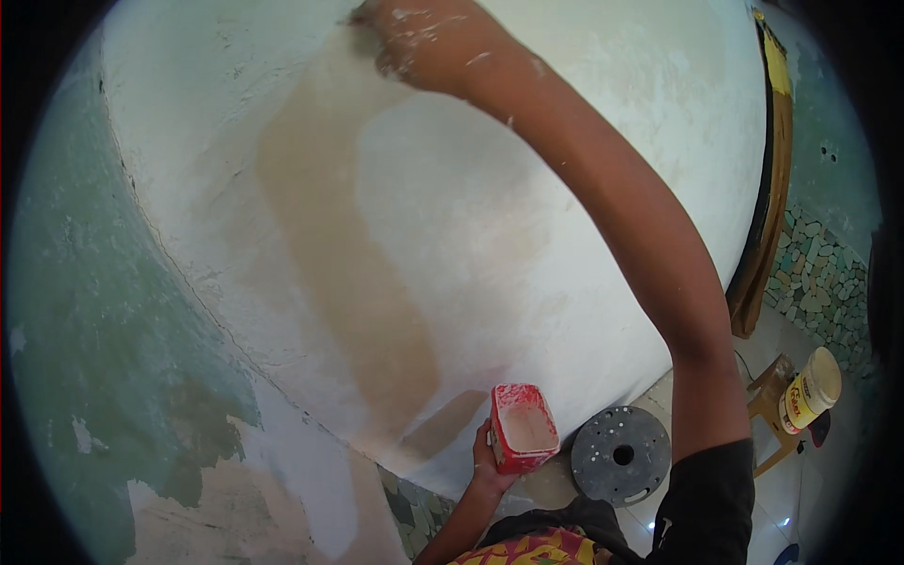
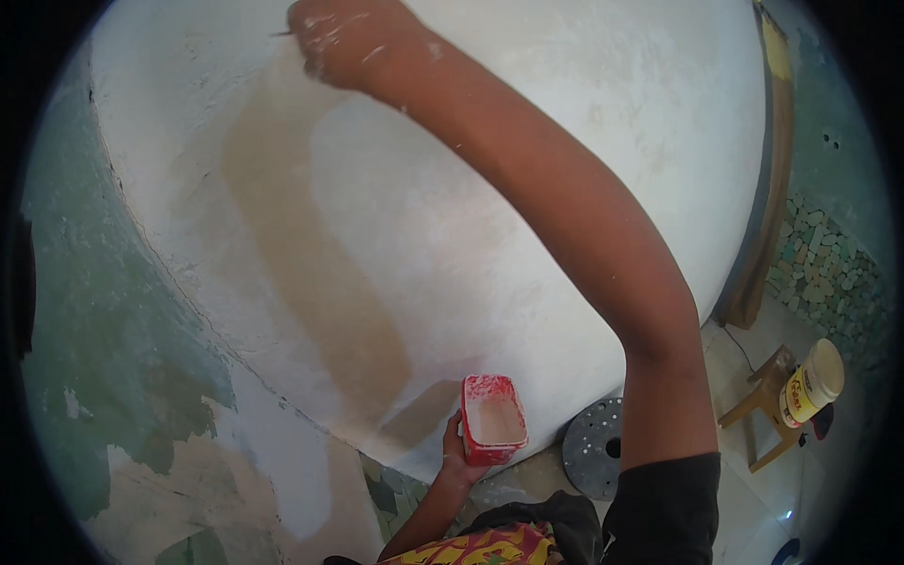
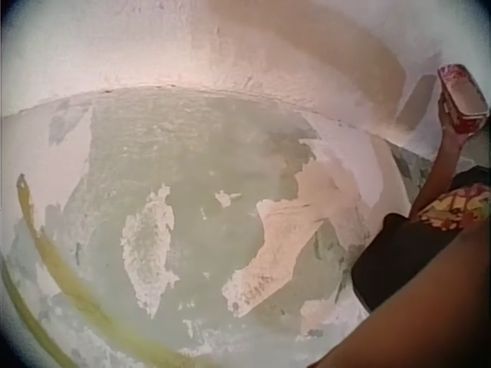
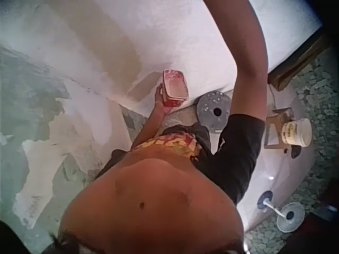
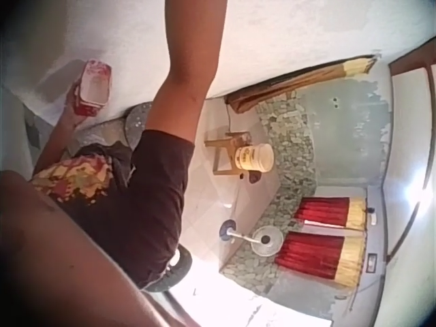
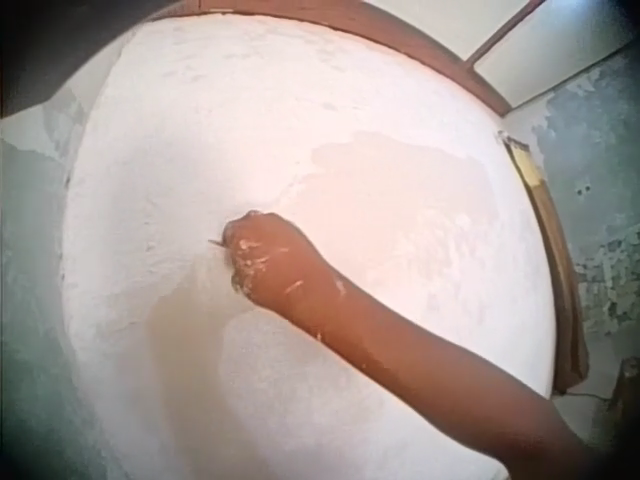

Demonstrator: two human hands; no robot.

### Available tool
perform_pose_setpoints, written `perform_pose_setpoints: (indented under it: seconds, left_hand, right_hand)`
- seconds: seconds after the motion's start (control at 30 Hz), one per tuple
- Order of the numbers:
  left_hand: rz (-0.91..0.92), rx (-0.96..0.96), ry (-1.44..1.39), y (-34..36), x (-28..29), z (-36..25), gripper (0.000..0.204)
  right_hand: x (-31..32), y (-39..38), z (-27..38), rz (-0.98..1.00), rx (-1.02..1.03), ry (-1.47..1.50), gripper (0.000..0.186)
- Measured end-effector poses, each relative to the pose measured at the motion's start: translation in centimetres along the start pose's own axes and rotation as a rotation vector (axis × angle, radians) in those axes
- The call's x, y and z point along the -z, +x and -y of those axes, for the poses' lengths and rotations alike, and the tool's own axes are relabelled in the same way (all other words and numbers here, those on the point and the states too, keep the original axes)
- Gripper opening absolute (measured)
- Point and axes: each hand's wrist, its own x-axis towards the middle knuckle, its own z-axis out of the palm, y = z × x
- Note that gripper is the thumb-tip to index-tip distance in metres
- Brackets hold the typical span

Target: Applying putty to a wall surface to fill cracks or smooth it, followed by cleaning the scraper in a bucket of water.

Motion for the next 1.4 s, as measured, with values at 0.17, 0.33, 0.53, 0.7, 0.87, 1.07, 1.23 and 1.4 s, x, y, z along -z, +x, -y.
perform_pose_setpoints:
  seconds: [0.17,0.33,0.53,0.7,0.87,1.07,1.23,1.4]
  left_hand:
    - [-0.044,0.017,-0.025,-1.2,-2.4,-0.3,0.067]
    - [0.097,-0.033,-0.068,-1.3,-2.5,0.7,0.062]
    - [0.319,-0.073,-0.18,-0.4,-1.7,0.6,0.063]
    - [0.192,-0.17,-0.06,0.3,-0.9,0.9,0.062]
    - [0.299,-0.182,-0.158,-1.0,-0.7,0.8,0.061]
    - [0.302,-0.176,-0.186,-0.5,-0.2,0.3,0.061]
    - [0.276,-0.186,-0.193,-0.7,-0.9,0.8,0.062]
    - [0.419,-0.069,-0.247,-0.2,-0.4,1.0,0.063]
  right_hand:
    - [0.3,-0.5,-2.8,-0.096,-0.039,0.013,0.03]
    - [4.7,0.2,-5.8,0.001,-0.488,-0.099,0.031]
    - [1.2,0.2,-1.9,-0.041,-0.166,-0.061,0.011]
    - [1.6,-0.4,-0.3,-0.079,0.023,0.116,0.014]
    - [1.3,-4.2,-4.4,-0.12,0.029,0.603,0.049]
    - [3.2,-10.5,-0.9,-0.086,-0.627,1.383,0.036]
    - [3.6,-12.5,0.3,-0.074,-0.739,1.491,0.026]
    - [1.1,-14.4,0.8,-0.058,-0.234,0.782,0.031]
